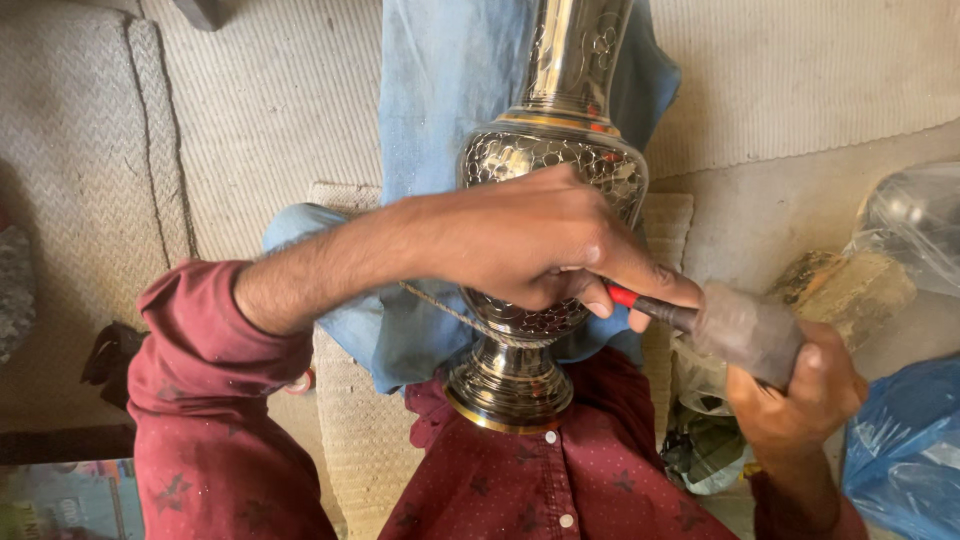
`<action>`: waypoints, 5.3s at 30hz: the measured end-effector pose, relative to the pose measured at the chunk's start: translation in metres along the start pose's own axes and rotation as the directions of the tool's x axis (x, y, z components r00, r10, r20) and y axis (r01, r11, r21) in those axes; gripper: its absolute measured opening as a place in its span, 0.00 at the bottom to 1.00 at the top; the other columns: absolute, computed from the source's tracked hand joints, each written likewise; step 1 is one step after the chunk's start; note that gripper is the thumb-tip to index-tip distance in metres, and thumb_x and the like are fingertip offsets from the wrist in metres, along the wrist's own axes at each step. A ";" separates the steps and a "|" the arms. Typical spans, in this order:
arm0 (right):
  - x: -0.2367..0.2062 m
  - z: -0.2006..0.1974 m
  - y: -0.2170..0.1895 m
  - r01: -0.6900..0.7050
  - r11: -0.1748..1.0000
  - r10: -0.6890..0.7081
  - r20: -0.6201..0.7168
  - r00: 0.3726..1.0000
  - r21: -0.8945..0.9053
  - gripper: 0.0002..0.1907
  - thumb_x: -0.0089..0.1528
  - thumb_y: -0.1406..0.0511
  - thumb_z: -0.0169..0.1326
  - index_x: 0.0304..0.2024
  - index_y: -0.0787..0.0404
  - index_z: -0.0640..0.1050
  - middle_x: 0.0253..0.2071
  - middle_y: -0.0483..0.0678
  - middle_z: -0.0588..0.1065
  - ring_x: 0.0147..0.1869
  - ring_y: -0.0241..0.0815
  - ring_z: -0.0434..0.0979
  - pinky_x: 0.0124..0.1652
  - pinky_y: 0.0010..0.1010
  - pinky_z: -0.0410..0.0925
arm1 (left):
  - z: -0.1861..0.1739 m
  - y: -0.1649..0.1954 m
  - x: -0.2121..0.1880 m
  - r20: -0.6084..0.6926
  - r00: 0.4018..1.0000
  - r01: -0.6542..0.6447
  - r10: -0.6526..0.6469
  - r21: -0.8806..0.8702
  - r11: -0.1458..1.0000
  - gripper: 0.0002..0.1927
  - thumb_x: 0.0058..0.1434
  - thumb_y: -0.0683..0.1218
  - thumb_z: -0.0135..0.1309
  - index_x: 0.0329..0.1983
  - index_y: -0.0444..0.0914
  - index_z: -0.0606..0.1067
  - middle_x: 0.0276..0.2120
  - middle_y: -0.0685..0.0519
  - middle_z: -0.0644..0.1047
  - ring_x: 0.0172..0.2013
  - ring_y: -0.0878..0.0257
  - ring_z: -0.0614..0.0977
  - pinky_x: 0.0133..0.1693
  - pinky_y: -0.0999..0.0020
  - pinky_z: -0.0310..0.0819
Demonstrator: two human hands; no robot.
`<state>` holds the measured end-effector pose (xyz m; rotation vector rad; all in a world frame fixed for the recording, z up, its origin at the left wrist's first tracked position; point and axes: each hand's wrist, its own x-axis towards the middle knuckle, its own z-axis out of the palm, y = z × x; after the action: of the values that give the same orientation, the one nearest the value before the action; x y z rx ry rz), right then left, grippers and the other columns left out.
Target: The person sits on the floor with a brass vase between their legs and engraves a decorative pattern into its surface. They hold a punch against the metal and strike it with a wooden mallet, repositioning the punch repeatedly to work pattern details across the vase body and near the base.
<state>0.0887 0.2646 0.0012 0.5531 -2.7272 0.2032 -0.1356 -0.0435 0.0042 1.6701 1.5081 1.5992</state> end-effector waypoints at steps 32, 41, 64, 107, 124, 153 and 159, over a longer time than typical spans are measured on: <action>0.225 -0.037 0.049 -0.147 0.946 -0.081 0.653 0.753 0.287 0.42 0.53 0.79 0.56 0.72 0.62 0.69 0.31 0.49 0.71 0.30 0.39 0.69 0.29 0.33 0.64 | 0.089 0.042 -0.026 -0.870 0.334 0.370 -0.363 -0.233 0.899 0.17 0.69 0.32 0.55 0.60 0.30 0.70 0.47 0.45 0.81 0.47 0.62 0.87 0.48 0.71 0.85; 0.248 -0.038 0.055 0.079 0.912 -0.339 0.630 0.699 0.402 0.43 0.56 0.81 0.55 0.72 0.55 0.63 0.28 0.45 0.70 0.25 0.37 0.64 0.24 0.29 0.61 | 0.110 0.035 -0.030 -0.911 0.209 0.290 -0.357 -0.291 0.912 0.22 0.70 0.34 0.62 0.62 0.31 0.66 0.42 0.48 0.82 0.33 0.74 0.80 0.32 0.83 0.75; 0.004 -0.039 0.007 -0.450 0.705 0.547 -0.017 0.837 0.548 0.32 0.63 0.80 0.61 0.63 0.63 0.60 0.42 0.56 0.74 0.39 0.42 0.75 0.44 0.31 0.72 | 0.011 0.001 -0.016 -0.229 0.972 0.058 -0.054 0.009 0.998 0.29 0.66 0.48 0.62 0.70 0.47 0.70 0.53 0.56 0.83 0.51 0.58 0.87 0.45 0.61 0.79; 0.036 -0.050 -0.032 -0.322 0.941 0.303 0.168 0.938 0.106 0.20 0.56 0.79 0.62 0.44 0.58 0.69 0.37 0.60 0.71 0.38 0.48 0.75 0.42 0.31 0.71 | -0.015 -0.018 0.024 0.378 0.924 0.033 0.064 -0.245 0.969 0.30 0.61 0.41 0.59 0.67 0.52 0.71 0.44 0.66 0.86 0.39 0.70 0.86 0.36 0.67 0.76; 0.071 -0.024 0.017 -0.178 0.941 0.143 0.141 0.980 0.286 0.29 0.56 0.78 0.60 0.53 0.75 0.59 0.38 0.55 0.73 0.37 0.47 0.76 0.37 0.35 0.71 | 0.011 0.002 -0.024 -0.215 0.969 0.123 -0.120 0.001 0.992 0.29 0.64 0.37 0.59 0.67 0.49 0.72 0.51 0.54 0.84 0.46 0.60 0.87 0.37 0.64 0.79; 0.232 -0.022 0.044 -0.166 0.846 -0.169 0.550 0.818 0.507 0.44 0.54 0.77 0.58 0.71 0.61 0.58 0.40 0.54 0.73 0.37 0.40 0.76 0.36 0.30 0.70 | 0.084 0.027 -0.041 -0.849 0.425 0.305 -0.314 -0.192 0.933 0.23 0.73 0.34 0.56 0.69 0.39 0.68 0.49 0.48 0.83 0.47 0.64 0.88 0.47 0.75 0.85; 0.295 -0.022 0.012 0.022 0.888 -0.313 0.568 0.761 0.460 0.45 0.53 0.80 0.57 0.71 0.53 0.63 0.40 0.54 0.74 0.36 0.44 0.76 0.33 0.36 0.68 | 0.106 0.027 -0.034 -0.911 0.204 0.191 -0.357 -0.321 0.928 0.19 0.74 0.33 0.55 0.66 0.31 0.67 0.48 0.43 0.81 0.44 0.64 0.84 0.44 0.76 0.82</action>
<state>-0.1634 0.1764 0.1287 1.1853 -3.2590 0.7026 -0.0237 -0.0414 -0.0190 0.0219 1.9153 2.5822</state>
